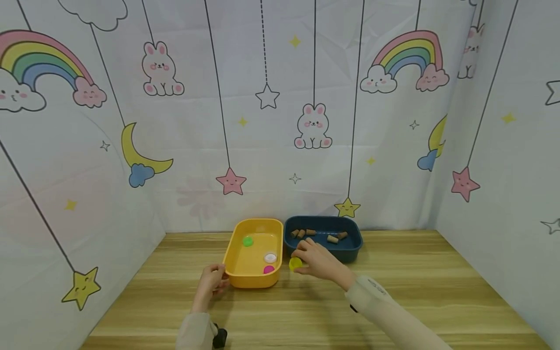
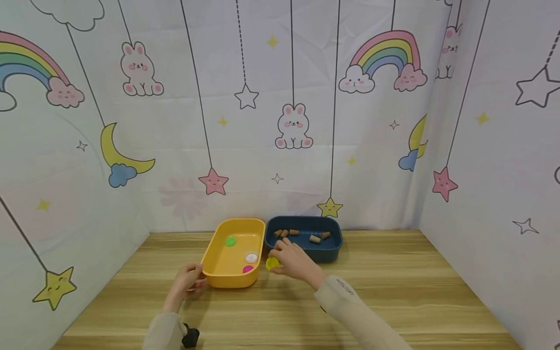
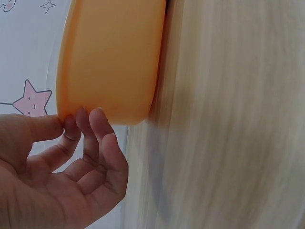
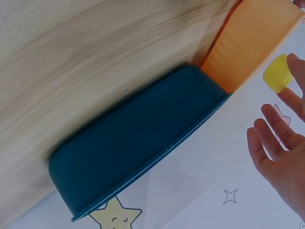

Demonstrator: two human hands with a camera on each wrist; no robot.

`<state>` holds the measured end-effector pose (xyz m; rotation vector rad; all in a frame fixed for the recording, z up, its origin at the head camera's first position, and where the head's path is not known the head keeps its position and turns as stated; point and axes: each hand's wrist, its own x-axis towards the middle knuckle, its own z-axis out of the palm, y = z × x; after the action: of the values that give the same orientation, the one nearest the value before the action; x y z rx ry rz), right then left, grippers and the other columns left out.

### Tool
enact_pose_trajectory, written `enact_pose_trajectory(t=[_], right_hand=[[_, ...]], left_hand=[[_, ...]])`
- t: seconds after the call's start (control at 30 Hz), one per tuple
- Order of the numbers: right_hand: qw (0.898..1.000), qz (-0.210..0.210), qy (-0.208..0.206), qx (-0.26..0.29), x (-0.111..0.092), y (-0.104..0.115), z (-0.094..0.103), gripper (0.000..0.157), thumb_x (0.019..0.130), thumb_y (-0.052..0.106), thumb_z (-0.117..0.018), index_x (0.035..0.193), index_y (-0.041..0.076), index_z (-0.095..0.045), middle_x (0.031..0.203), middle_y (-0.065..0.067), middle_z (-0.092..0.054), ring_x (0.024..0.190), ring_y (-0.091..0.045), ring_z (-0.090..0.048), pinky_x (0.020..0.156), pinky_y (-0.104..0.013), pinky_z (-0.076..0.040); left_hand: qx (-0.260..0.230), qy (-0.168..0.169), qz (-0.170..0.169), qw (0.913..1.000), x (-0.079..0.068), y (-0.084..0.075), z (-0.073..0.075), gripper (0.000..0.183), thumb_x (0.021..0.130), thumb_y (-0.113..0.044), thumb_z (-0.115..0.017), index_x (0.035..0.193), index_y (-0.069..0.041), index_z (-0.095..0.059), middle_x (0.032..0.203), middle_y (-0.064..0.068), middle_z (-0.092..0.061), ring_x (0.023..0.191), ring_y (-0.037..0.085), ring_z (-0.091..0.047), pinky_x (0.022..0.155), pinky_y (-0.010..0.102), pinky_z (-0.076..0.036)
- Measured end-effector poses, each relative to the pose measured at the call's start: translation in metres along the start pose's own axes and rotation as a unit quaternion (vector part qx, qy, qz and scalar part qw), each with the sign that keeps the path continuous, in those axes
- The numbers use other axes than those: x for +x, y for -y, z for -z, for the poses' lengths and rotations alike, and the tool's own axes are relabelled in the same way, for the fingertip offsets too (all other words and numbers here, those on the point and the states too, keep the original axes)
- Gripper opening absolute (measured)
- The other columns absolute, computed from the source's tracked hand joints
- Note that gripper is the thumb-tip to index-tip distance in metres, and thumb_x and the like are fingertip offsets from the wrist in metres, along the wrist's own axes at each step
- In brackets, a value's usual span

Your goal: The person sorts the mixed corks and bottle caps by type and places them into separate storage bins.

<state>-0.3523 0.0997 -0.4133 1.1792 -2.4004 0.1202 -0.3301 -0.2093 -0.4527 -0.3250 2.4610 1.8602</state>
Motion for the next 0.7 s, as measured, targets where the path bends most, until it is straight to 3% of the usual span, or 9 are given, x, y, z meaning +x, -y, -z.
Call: enact_pose_trajectory(t=[0.27, 0.5, 0.7], right_hand=[[1.0, -0.01, 0.016, 0.0, 0.009, 0.0, 0.006, 0.03, 0.076, 0.035, -0.068, 0.1, 0.018, -0.063, 0.091, 0.002, -0.054, 0.081, -0.011, -0.043, 0.063, -0.021, -0.037], [1.0, -0.013, 0.015, 0.006, 0.02, 0.004, 0.014, 0.03, 0.076, 0.031, -0.069, 0.102, 0.016, -0.063, 0.095, -0.001, -0.054, 0.089, -0.016, -0.046, 0.074, -0.027, -0.043], [0.999, -0.025, 0.025, 0.008, 0.029, 0.005, 0.017, 0.033, 0.077, 0.03, -0.068, 0.107, 0.017, -0.062, 0.096, 0.0, -0.054, 0.087, -0.014, -0.042, 0.074, -0.026, -0.04]], left_hand=[[-0.001, -0.002, -0.001, 1.0, -0.001, -0.001, 0.0, 0.031, 0.096, -0.017, -0.035, 0.108, 0.009, -0.047, 0.078, 0.007, -0.059, 0.056, 0.009, -0.058, 0.049, 0.025, -0.044], [-0.007, -0.004, -0.002, 1.0, -0.001, -0.002, -0.001, 0.028, 0.095, -0.017, -0.036, 0.101, 0.008, -0.048, 0.075, 0.005, -0.058, 0.055, 0.009, -0.058, 0.048, 0.025, -0.043], [-0.006, -0.004, -0.002, 1.0, -0.001, -0.002, -0.002, 0.028, 0.095, -0.017, -0.036, 0.102, 0.007, -0.048, 0.078, 0.008, -0.06, 0.056, 0.01, -0.059, 0.048, 0.024, -0.043]])
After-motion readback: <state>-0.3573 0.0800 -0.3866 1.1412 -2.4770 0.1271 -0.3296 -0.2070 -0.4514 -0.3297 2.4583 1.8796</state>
